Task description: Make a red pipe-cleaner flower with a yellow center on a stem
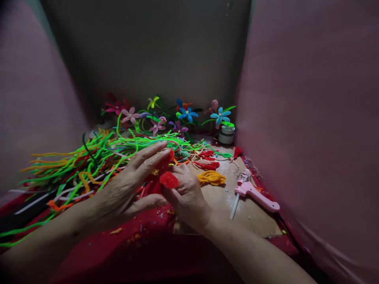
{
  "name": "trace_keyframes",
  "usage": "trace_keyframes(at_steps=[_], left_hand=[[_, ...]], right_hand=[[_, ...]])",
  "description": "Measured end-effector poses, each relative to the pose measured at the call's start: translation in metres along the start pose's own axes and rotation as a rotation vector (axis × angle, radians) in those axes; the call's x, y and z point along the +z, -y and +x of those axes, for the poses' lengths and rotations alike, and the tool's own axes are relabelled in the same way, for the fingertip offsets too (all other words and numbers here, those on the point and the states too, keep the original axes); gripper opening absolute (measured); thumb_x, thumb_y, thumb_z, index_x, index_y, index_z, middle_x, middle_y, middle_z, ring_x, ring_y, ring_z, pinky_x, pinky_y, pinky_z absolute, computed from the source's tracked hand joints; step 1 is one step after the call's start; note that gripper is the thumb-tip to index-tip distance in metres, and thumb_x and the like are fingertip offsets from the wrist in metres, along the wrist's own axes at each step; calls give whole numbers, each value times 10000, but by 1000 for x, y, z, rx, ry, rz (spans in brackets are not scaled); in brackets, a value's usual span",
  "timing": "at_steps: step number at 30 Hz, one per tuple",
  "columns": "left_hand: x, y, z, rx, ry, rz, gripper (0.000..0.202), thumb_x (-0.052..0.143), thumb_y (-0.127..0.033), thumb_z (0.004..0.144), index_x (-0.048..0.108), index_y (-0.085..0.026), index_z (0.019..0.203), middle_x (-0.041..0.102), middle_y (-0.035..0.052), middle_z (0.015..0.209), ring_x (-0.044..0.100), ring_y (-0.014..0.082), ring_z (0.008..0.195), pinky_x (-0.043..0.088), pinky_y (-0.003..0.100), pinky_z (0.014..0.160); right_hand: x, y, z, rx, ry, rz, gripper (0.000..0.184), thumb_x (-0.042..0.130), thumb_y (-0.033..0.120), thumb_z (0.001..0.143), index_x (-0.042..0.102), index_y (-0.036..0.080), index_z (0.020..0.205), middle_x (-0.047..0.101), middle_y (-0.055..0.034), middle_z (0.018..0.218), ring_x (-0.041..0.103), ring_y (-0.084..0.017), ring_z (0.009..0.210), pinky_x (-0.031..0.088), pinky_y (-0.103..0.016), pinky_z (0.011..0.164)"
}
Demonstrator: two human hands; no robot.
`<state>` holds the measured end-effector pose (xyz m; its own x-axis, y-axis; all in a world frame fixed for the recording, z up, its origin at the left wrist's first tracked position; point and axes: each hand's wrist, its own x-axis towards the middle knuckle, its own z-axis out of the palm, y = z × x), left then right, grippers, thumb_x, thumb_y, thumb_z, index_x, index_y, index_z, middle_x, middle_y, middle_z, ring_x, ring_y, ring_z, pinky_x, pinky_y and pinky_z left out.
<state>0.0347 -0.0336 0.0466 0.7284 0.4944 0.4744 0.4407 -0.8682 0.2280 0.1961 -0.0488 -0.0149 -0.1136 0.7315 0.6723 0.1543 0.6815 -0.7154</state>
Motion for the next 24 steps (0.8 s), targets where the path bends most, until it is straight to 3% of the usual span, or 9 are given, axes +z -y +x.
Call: trace_keyframes(at_steps=[8,13,18,24], left_hand=[[12,9,0,-162,-77,-581,727,746,-332,676,402,-331,1316,302,53,1449,273,276,1347,336,408,1080],[14,8,1,-196,-72,-564,653,752,-347,665,484,-293,1257,372,54,1399,257,257,1349,245,401,1122],[16,8,1,-200,-85,-548,635,746,-352,672,489,-281,1248,390,59,1378,276,242,1336,235,386,1121],[16,6,-1,-201,-85,-587,741,743,-357,673,398,-303,1327,372,70,1406,297,270,1330,261,421,1107]], right_hand=[[-2,7,2,35,14,11,286,492,326,880,564,214,627,581,-17,726,511,-184,796,387,-387,806],[-1,5,0,24,-3,21,295,516,339,865,539,211,600,520,-9,670,484,-179,760,391,-372,781],[-1,4,1,29,1,20,362,515,366,864,499,204,541,487,1,628,492,-176,748,383,-366,783],[0,5,0,53,-4,69,311,531,365,858,598,217,593,567,-11,683,519,-182,775,394,-389,822]])
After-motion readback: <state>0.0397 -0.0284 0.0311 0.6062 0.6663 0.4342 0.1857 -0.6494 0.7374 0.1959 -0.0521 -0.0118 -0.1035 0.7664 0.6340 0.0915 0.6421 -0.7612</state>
